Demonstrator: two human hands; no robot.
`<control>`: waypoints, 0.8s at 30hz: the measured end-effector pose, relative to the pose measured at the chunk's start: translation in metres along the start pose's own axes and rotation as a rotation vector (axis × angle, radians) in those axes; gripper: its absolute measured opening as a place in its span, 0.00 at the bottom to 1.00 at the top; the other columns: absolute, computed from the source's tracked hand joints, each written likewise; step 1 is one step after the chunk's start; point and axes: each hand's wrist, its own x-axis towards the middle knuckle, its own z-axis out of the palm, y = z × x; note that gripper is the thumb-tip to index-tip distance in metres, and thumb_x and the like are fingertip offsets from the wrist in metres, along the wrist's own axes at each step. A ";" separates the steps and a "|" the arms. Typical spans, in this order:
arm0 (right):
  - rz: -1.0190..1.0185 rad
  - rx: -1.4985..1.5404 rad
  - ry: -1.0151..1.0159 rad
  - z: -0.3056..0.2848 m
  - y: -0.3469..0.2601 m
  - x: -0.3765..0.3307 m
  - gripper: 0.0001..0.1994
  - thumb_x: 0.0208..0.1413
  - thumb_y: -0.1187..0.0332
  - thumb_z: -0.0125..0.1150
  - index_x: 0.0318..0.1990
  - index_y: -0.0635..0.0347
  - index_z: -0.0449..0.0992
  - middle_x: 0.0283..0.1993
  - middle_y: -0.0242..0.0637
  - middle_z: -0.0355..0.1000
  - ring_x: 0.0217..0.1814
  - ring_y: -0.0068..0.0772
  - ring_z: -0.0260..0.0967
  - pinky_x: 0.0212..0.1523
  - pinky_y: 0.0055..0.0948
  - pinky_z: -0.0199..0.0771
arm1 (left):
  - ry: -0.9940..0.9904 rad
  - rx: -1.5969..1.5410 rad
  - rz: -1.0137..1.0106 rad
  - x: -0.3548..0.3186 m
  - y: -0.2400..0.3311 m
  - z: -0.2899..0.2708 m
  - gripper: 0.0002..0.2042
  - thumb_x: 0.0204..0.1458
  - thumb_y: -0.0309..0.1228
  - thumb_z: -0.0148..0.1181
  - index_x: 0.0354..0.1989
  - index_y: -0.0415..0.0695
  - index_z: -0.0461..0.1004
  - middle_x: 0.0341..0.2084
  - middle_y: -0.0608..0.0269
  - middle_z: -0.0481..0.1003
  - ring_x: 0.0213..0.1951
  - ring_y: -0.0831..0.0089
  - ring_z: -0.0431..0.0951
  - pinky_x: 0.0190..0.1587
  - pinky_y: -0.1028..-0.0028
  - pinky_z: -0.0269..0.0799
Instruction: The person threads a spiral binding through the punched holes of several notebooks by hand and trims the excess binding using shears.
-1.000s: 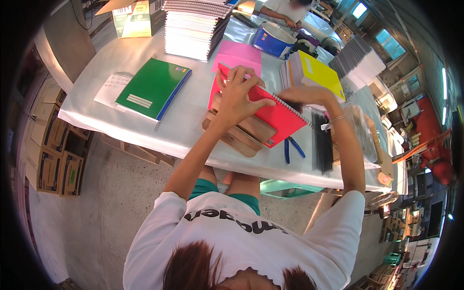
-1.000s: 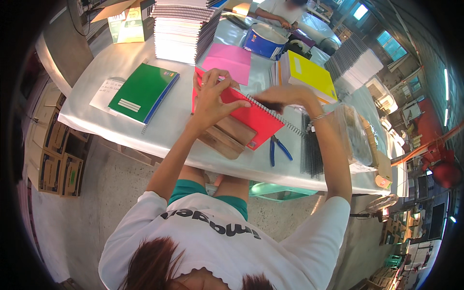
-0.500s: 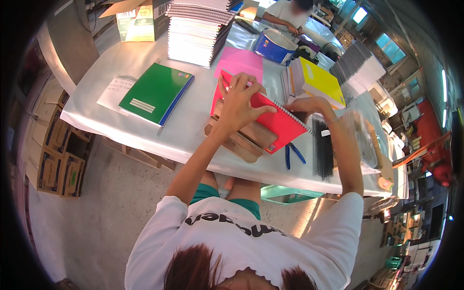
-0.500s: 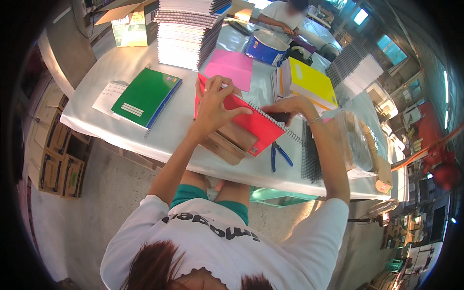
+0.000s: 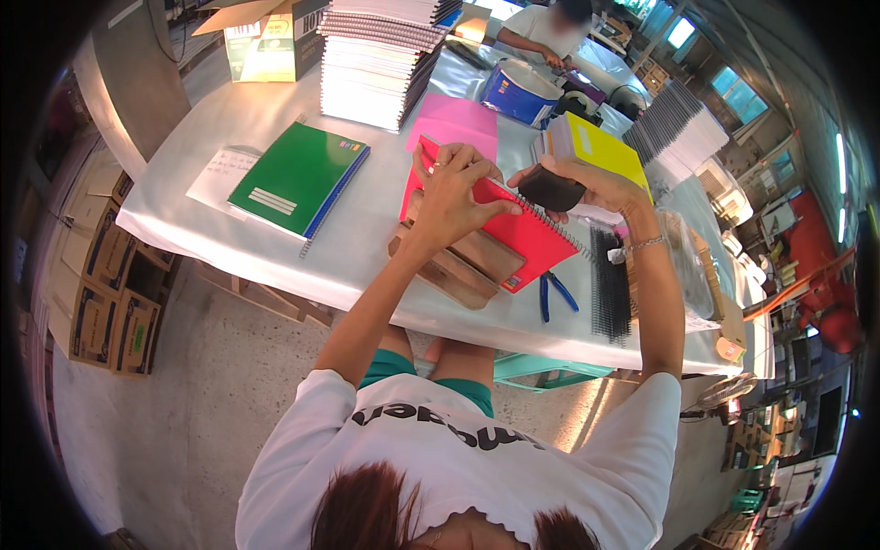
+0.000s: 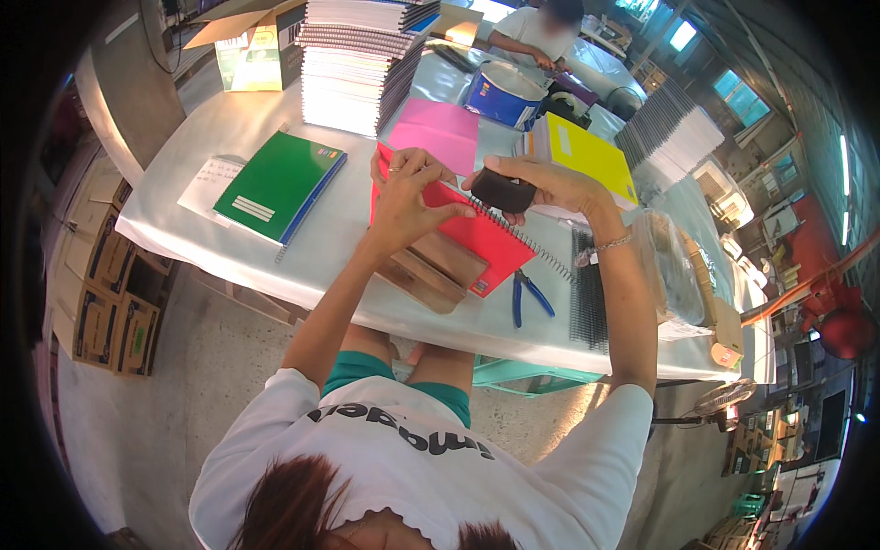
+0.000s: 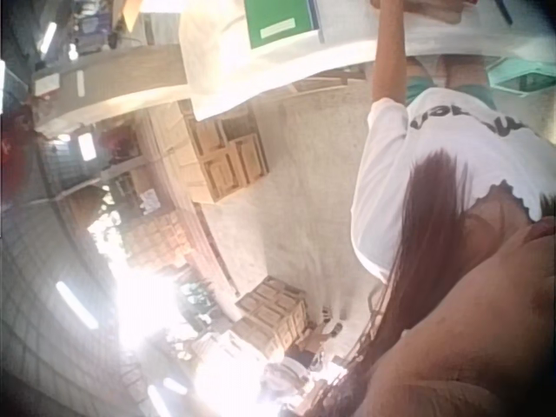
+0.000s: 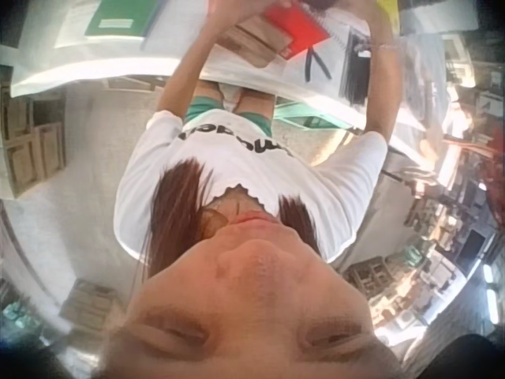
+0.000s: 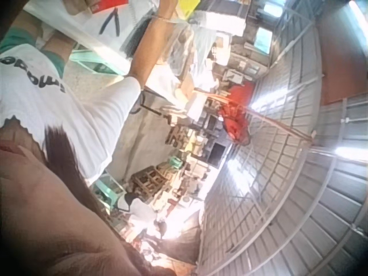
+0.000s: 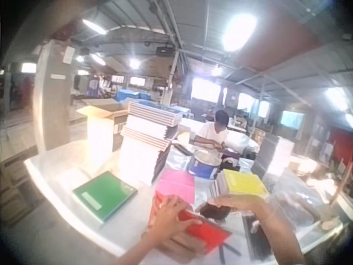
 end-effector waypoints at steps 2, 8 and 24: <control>0.007 -0.048 0.010 0.001 0.000 0.000 0.33 0.68 0.41 0.53 0.59 0.66 0.77 0.35 0.35 0.77 0.29 0.26 0.74 0.31 0.26 0.77 | 0.004 -0.012 0.004 -0.001 -0.001 -0.001 0.26 0.33 0.53 0.81 0.37 0.51 0.82 0.42 0.73 0.73 0.60 0.64 0.67 0.69 0.34 0.35; -0.046 0.038 -0.046 0.003 0.004 0.002 0.32 0.70 0.42 0.51 0.59 0.66 0.77 0.35 0.35 0.77 0.28 0.26 0.74 0.30 0.26 0.77 | 0.028 -0.037 0.016 -0.002 -0.004 -0.001 0.25 0.32 0.53 0.81 0.35 0.51 0.82 0.41 0.74 0.74 0.59 0.64 0.67 0.69 0.35 0.34; -0.087 0.108 -0.042 0.006 0.008 -0.001 0.33 0.69 0.40 0.49 0.61 0.64 0.77 0.33 0.36 0.76 0.28 0.25 0.73 0.30 0.25 0.76 | 0.039 -0.041 0.034 -0.002 -0.007 0.000 0.24 0.30 0.52 0.82 0.33 0.53 0.82 0.37 0.75 0.73 0.58 0.65 0.68 0.69 0.39 0.34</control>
